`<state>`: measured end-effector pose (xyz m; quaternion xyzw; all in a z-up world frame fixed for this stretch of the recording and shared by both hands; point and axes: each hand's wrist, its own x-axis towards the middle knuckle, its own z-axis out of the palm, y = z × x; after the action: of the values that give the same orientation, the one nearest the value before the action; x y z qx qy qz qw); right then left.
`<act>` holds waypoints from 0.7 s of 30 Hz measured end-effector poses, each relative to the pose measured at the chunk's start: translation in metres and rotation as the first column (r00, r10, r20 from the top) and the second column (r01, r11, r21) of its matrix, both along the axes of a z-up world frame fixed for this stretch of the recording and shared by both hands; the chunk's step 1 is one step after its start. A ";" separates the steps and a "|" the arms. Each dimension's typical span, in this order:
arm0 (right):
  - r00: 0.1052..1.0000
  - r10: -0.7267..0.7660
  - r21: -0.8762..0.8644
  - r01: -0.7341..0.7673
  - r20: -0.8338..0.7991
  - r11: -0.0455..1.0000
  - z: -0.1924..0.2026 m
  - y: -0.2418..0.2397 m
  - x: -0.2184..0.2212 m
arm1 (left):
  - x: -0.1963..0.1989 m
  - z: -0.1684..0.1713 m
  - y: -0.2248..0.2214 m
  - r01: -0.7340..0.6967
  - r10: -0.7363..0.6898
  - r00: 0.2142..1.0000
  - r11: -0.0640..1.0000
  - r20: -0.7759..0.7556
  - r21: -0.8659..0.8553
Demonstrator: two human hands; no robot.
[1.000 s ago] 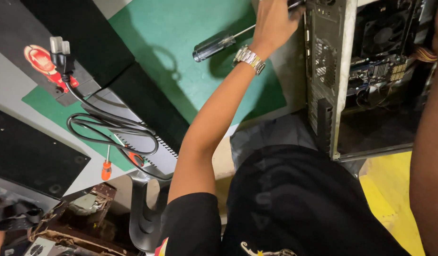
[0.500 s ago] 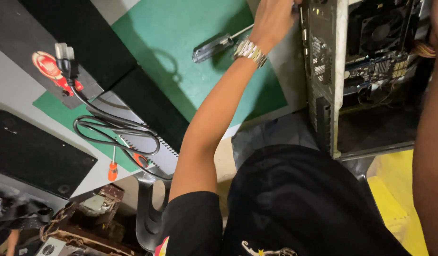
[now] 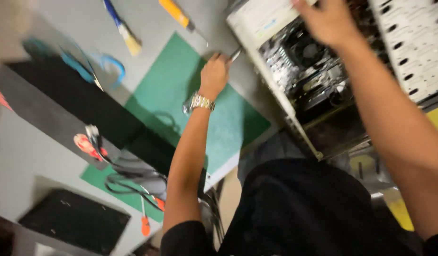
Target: Removing the power supply unit and hard drive from a desktop computer case using a screwdriver.
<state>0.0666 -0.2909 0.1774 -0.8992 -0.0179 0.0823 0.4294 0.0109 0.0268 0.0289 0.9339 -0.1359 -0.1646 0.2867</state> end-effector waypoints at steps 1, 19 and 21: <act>1.000 0.010 -0.014 -0.010 -0.009 1.000 0.008 0.001 0.004 | 0.007 0.002 0.001 0.017 -0.020 0.997 0.999 -0.068 -0.034; 0.636 0.370 -0.519 0.057 0.677 0.853 -0.014 0.007 -0.064 | -0.071 0.005 -0.021 -0.362 0.326 0.911 0.926 0.251 0.110; 0.587 0.429 -0.560 0.052 0.687 0.827 -0.024 0.002 -0.057 | -0.084 0.011 -0.033 -0.415 0.369 0.902 0.885 0.226 0.210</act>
<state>0.0099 -0.2892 0.1532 -0.9139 -0.2819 -0.2737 0.1021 -0.0732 -0.0059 0.0395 0.9818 0.0531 -0.0342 0.1793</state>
